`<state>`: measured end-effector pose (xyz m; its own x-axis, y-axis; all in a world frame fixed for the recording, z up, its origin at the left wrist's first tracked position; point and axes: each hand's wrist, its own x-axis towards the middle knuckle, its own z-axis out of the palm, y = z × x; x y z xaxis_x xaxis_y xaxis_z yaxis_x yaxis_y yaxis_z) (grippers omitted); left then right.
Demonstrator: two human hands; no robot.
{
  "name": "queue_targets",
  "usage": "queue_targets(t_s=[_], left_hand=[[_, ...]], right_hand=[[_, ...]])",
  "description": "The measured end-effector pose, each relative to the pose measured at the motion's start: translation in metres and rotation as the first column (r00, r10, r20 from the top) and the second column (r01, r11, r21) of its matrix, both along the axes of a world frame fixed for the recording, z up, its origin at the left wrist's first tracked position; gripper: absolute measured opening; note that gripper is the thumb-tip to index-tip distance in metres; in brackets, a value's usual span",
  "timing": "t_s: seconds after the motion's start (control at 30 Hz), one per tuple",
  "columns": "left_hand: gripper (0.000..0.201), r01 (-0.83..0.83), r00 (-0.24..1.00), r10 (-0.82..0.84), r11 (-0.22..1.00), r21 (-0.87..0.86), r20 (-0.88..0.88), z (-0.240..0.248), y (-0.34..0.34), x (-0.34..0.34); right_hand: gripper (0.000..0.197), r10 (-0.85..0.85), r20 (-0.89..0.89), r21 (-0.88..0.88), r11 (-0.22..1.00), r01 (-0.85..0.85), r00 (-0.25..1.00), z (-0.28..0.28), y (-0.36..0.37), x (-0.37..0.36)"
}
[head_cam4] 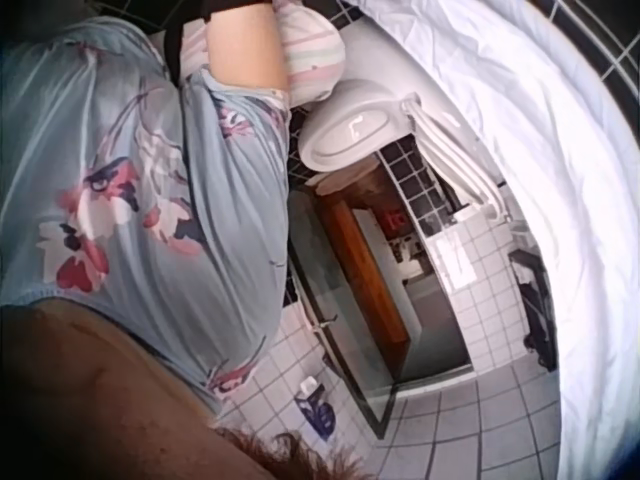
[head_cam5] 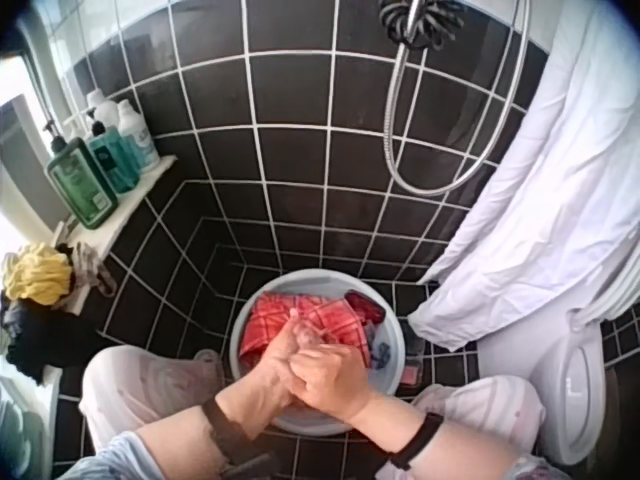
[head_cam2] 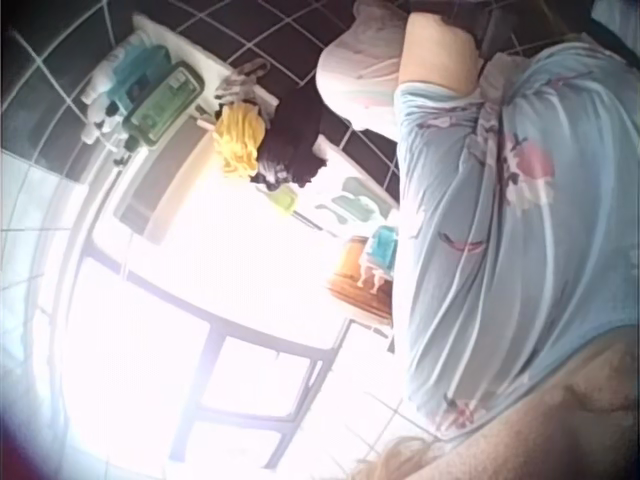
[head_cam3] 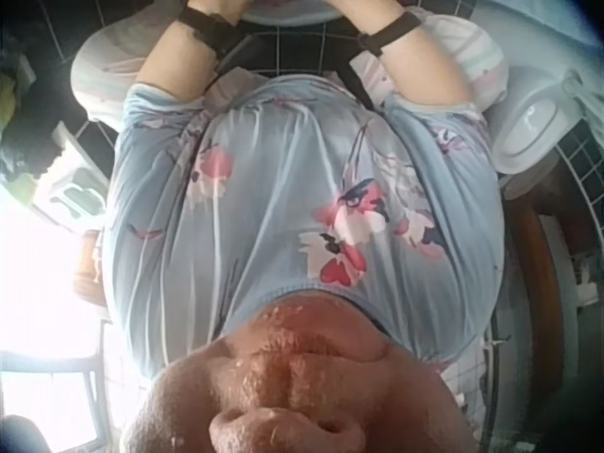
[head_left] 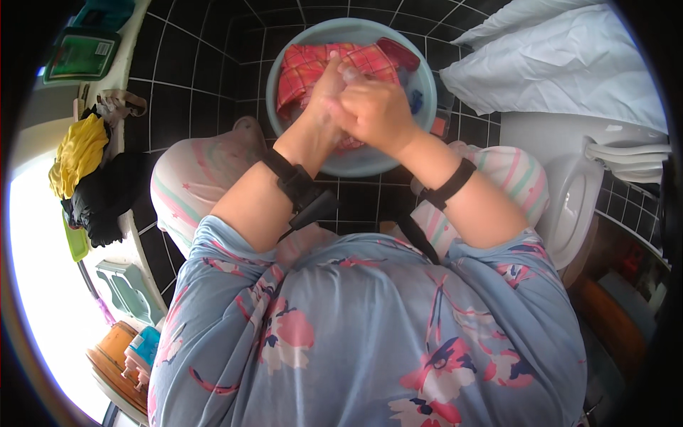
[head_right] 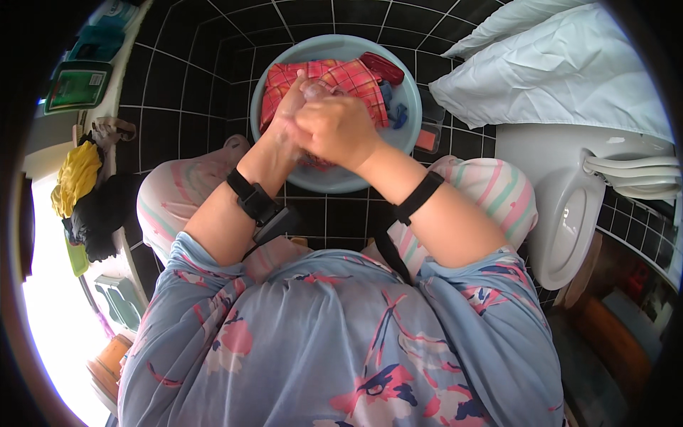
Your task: Washing a pink plaid shirt by hand in a plastic basin with soapy water.
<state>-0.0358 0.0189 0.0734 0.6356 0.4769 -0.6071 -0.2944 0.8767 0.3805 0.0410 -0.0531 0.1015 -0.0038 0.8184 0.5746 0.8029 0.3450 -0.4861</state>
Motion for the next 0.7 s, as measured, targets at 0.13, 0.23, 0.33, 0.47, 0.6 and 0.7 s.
queue_targets(t_s=[0.13, 0.23, 0.33, 0.47, 0.6, 0.7], left_hand=[[0.045, -0.091, 0.995, 0.087, 0.993, -0.079, -0.051, 0.023, -0.010, 0.005], [0.046, 0.005, 0.924, 0.022, 0.998, -0.070, 0.382, -0.033, 0.007, -0.013], [0.046, 0.057, 0.589, -0.002, 0.998, -0.039, 0.808, -0.122, 0.022, -0.009], [0.048, -0.029, 0.934, 0.066, 0.994, -0.110, 0.352, -0.036, -0.001, 0.003], [0.048, -0.090, 0.994, 0.084, 0.992, -0.083, -0.067, 0.011, -0.002, 0.000], [0.047, 0.092, 0.855, -0.068, 0.996, -0.020, 0.515, -0.078, 0.023, -0.019]], right_hand=[[0.038, -0.268, -0.130, -0.308, 0.926, 0.218, 0.955, -0.013, 0.011, 0.035], [0.038, -0.142, -0.093, -0.203, 0.972, 0.121, 0.985, 0.005, 0.006, 0.012], [0.036, 0.077, -0.036, -0.042, 0.996, -0.079, 0.996, 0.014, -0.005, -0.017], [0.040, -0.101, -0.019, -0.091, 0.991, 0.099, 0.995, -0.003, 0.004, 0.019], [0.034, -0.199, -0.038, -0.184, 0.965, 0.189, 0.979, 0.002, 0.006, 0.020], [0.033, 0.009, 0.011, 0.018, 1.000, -0.010, 1.000, 0.006, 0.000, -0.007]])
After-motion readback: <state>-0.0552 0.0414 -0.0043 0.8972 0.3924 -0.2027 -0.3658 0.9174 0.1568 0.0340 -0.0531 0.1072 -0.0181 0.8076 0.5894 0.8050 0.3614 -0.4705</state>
